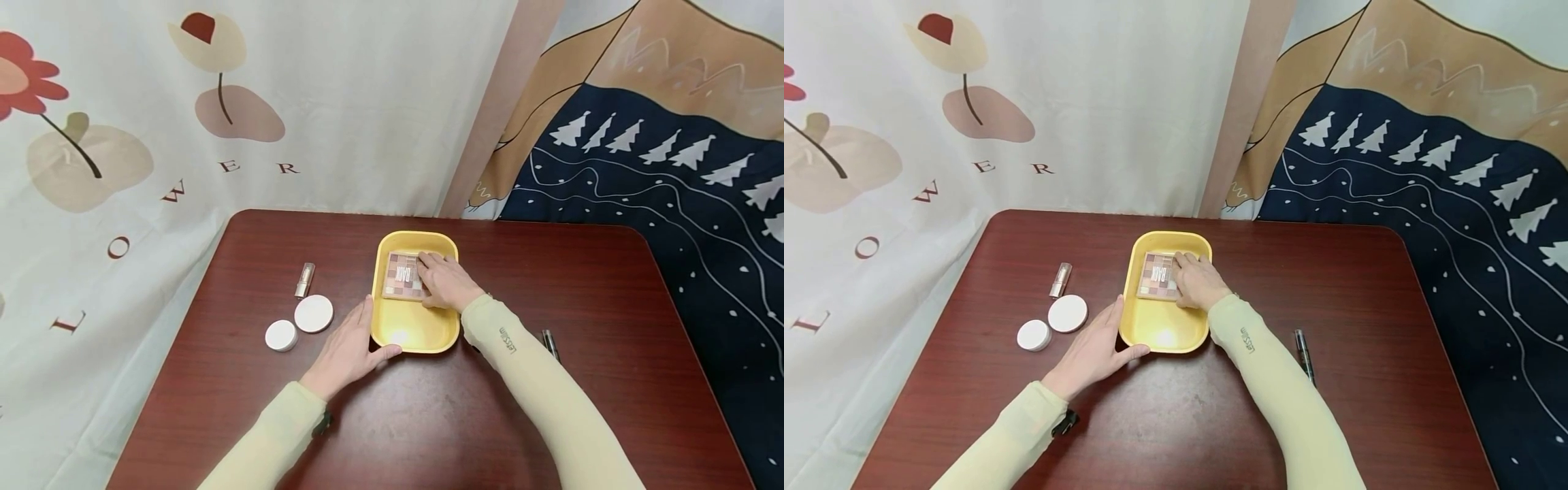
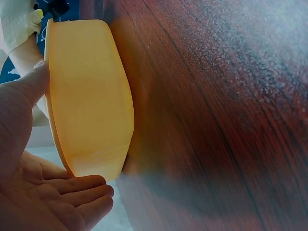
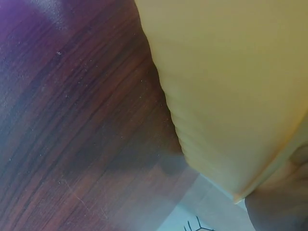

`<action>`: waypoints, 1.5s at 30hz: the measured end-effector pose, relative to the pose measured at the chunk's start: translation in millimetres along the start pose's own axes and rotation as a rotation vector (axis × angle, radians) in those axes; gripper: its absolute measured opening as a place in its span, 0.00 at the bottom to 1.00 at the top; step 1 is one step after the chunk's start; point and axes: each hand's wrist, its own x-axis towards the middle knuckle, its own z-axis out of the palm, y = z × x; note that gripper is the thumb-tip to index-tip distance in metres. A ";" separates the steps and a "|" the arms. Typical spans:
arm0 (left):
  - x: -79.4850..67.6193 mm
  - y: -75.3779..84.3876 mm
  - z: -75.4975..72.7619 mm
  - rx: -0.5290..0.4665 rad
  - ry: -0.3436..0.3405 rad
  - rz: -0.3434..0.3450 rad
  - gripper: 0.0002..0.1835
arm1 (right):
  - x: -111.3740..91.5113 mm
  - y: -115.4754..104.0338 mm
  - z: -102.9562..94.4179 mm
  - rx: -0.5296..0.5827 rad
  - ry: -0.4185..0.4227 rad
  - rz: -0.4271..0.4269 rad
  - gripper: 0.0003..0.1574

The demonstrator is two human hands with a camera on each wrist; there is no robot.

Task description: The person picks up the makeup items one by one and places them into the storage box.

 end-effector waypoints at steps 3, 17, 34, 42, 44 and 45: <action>0.9 1.1 0.3 -0.002 -0.004 0.002 0.61 | -2.7 0.7 -1.1 0.012 -0.001 -0.001 0.56; -1.1 1.2 -5.1 -0.032 -0.028 -0.034 0.62 | -53.6 27.2 -15.8 0.277 0.268 0.068 0.43; -3.2 -0.3 -2.1 -0.022 0.014 -0.005 0.62 | -128.6 57.7 18.2 0.356 0.462 0.213 0.35; -1.2 1.0 -0.4 -0.030 0.002 -0.010 0.62 | -154.5 69.5 27.2 0.379 0.450 0.244 0.35; -0.7 1.4 0.2 -0.029 0.001 -0.010 0.62 | -159.2 72.1 28.7 0.376 0.448 0.247 0.35; -0.5 1.6 0.5 -0.029 0.000 -0.011 0.62 | -161.4 73.2 29.4 0.374 0.447 0.249 0.35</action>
